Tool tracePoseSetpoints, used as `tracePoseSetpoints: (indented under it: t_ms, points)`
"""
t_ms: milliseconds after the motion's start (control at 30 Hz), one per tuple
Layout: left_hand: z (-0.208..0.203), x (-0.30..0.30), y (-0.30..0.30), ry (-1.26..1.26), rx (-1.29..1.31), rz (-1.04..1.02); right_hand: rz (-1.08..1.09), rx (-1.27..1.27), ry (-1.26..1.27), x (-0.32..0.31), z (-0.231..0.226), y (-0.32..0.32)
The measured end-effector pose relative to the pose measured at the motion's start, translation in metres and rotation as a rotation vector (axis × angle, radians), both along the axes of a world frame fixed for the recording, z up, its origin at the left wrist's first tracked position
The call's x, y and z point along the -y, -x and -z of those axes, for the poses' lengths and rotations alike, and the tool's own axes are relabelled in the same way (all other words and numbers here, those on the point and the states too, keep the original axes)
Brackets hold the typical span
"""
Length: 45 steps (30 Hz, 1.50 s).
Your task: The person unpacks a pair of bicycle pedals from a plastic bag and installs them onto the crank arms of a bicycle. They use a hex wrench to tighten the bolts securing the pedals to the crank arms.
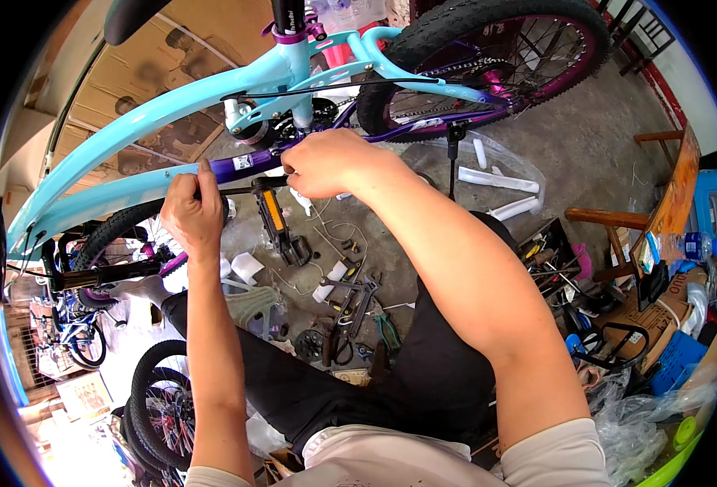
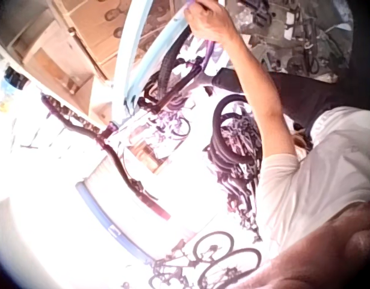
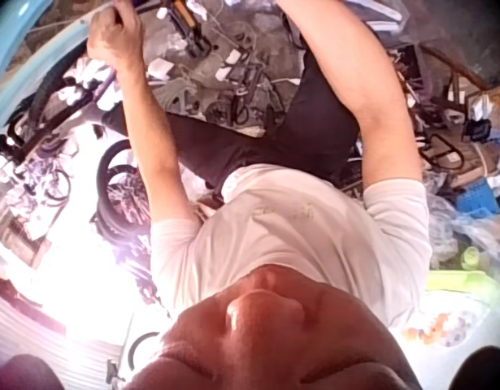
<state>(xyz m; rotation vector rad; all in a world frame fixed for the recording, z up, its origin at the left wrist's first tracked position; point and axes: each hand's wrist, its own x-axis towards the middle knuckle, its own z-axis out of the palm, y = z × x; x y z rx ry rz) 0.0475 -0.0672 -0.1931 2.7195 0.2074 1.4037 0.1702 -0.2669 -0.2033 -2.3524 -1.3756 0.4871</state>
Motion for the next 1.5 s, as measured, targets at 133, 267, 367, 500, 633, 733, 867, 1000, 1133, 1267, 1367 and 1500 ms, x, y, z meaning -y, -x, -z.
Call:
tracePoseSetpoints:
  t_ms: [133, 267, 367, 500, 633, 733, 867, 1000, 1133, 1267, 1367, 1500]
  points:
    - [-0.028, 0.002, 0.016, -0.171, -0.257, 0.006, -0.014, -0.022, -0.018, -0.002, -0.001, 0.001]
    - [-0.054, 0.0, 0.019, -0.438, -0.507, 0.076, -0.019, -0.01, -0.018, -0.003, -0.006, 0.002]
    - [-0.06, 0.003, 0.014, -0.538, -0.627, 0.13, -0.008, -0.023, -0.003, -0.003, -0.007, 0.002]
    - [-0.055, 0.003, 0.006, -0.625, -0.98, 0.08, -0.014, -0.022, 0.018, -0.008, -0.008, 0.005]
    - [-0.047, 0.002, 0.004, -0.54, -0.949, 0.11, -0.006, -0.024, 0.036, -0.006, -0.005, 0.004]
    - [-0.043, 0.004, 0.006, -0.475, -0.968, 0.058, -0.018, -0.02, 0.048, -0.002, -0.002, 0.002]
    - [-0.039, -0.002, 0.011, -0.442, -0.955, 0.027, -0.023, -0.023, 0.058, 0.0, -0.004, 0.004]
    - [-0.033, -0.009, 0.015, -0.411, -0.917, 0.011, -0.052, -0.003, 0.063, -0.004, -0.003, 0.005]
    - [-0.024, -0.015, 0.018, -0.393, -0.849, 0.041, -0.039, 0.006, 0.06, -0.005, -0.004, 0.004]
    - [-0.016, -0.02, 0.02, -0.37, -0.811, 0.048, 0.006, 0.059, -0.041, 0.0, -0.013, 0.001]
    - [-0.007, -0.024, 0.022, -0.339, -0.773, 0.032, 0.04, 0.103, -0.169, 0.008, -0.023, -0.004]
    - [-0.003, -0.027, 0.027, -0.321, -0.737, 0.029, 0.272, 0.185, -0.451, 0.036, -0.049, -0.021]
